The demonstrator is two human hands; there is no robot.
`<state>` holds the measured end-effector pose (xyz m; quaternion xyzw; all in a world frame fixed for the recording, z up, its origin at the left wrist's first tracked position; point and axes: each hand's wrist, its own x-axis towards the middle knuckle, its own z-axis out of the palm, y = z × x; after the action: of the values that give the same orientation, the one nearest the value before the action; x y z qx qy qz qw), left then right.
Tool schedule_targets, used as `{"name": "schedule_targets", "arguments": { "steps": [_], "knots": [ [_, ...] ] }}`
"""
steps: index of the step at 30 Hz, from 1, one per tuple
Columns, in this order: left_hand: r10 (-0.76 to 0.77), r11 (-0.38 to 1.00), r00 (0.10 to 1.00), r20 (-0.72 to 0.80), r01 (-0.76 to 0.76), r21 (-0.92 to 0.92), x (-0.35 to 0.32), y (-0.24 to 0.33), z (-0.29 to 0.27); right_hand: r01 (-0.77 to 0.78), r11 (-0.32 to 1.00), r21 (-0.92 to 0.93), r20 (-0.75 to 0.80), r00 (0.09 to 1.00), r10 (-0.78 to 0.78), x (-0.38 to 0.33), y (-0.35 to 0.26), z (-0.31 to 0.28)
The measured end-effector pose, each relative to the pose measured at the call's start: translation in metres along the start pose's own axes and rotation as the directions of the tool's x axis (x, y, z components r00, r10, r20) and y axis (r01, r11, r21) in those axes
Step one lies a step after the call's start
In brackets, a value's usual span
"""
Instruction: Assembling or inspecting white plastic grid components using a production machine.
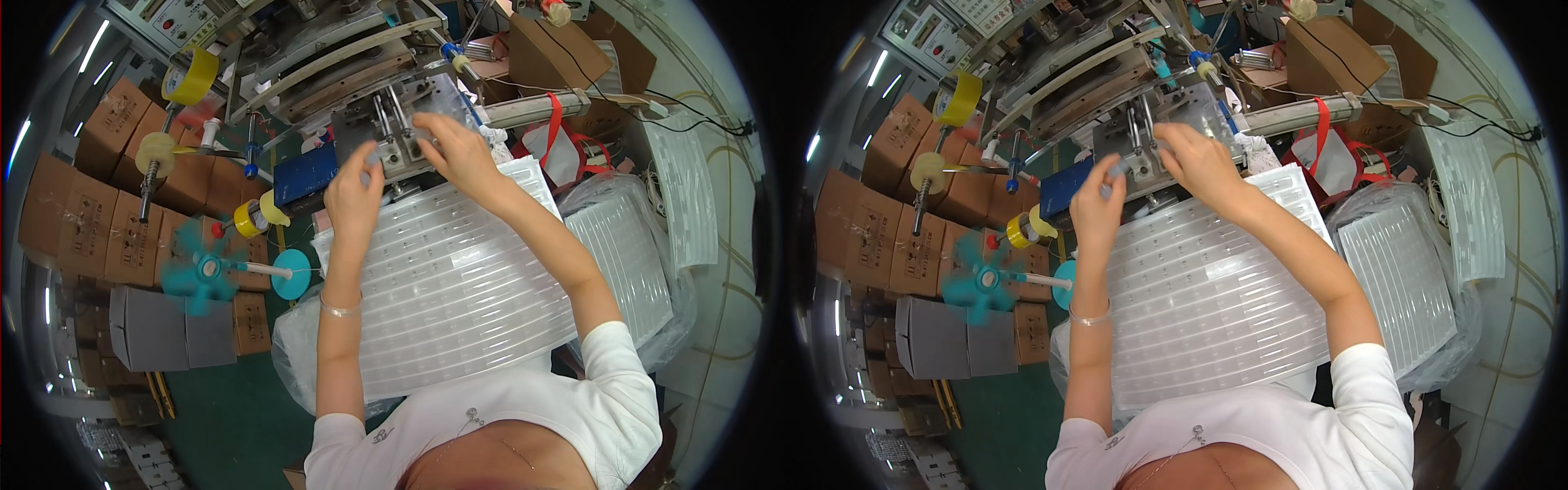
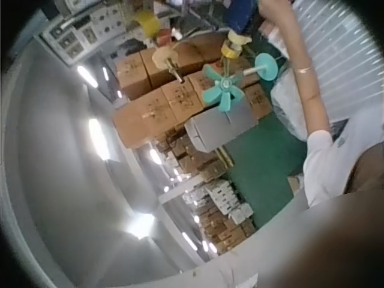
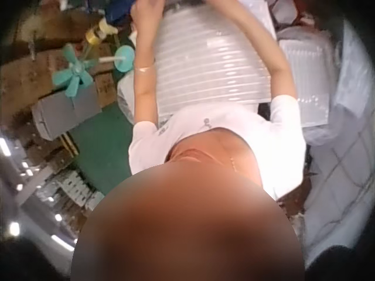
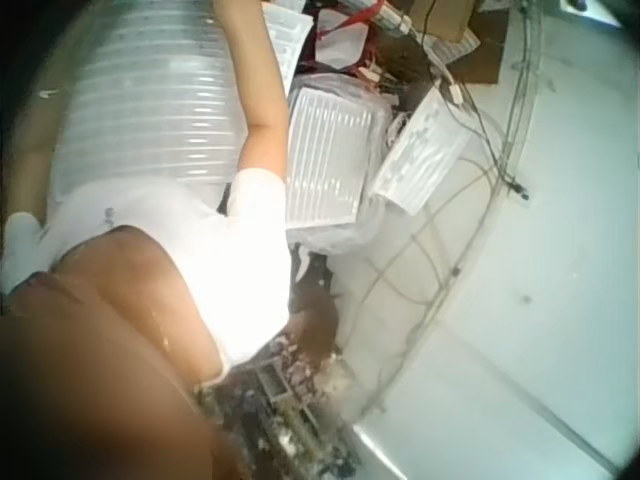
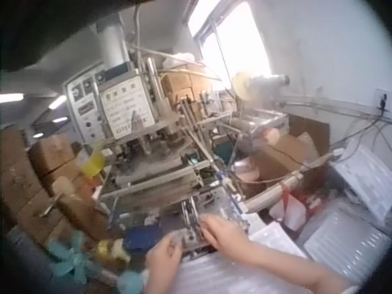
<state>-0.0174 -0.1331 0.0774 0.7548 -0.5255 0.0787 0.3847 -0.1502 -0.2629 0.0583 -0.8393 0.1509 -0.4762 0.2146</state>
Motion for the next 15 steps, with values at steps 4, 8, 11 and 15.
{"name": "schedule_targets", "arguments": {
  "steps": [4,8,11,15],
  "knots": [
    [0.036,0.986,0.994,0.107,-0.018,-0.167,-0.048,0.02,-0.005,0.087,0.97,-0.228,0.004,0.996,-0.088,0.024,0.013,0.03],
    [0.227,0.971,0.939,0.257,-0.198,-0.136,-0.072,0.028,0.012,0.018,0.93,-0.366,0.045,0.999,-0.001,0.038,0.028,0.045],
    [0.316,0.948,0.878,0.359,-0.3,-0.101,-0.084,0.038,0.027,-0.011,0.954,-0.3,0.04,0.999,0.025,0.036,0.03,0.045],
    [0.257,0.93,0.776,0.576,-0.362,0.072,-0.094,0.048,0.05,0.004,0.987,-0.16,-0.238,0.97,-0.043,0.023,0.02,0.031]
  ]
}}
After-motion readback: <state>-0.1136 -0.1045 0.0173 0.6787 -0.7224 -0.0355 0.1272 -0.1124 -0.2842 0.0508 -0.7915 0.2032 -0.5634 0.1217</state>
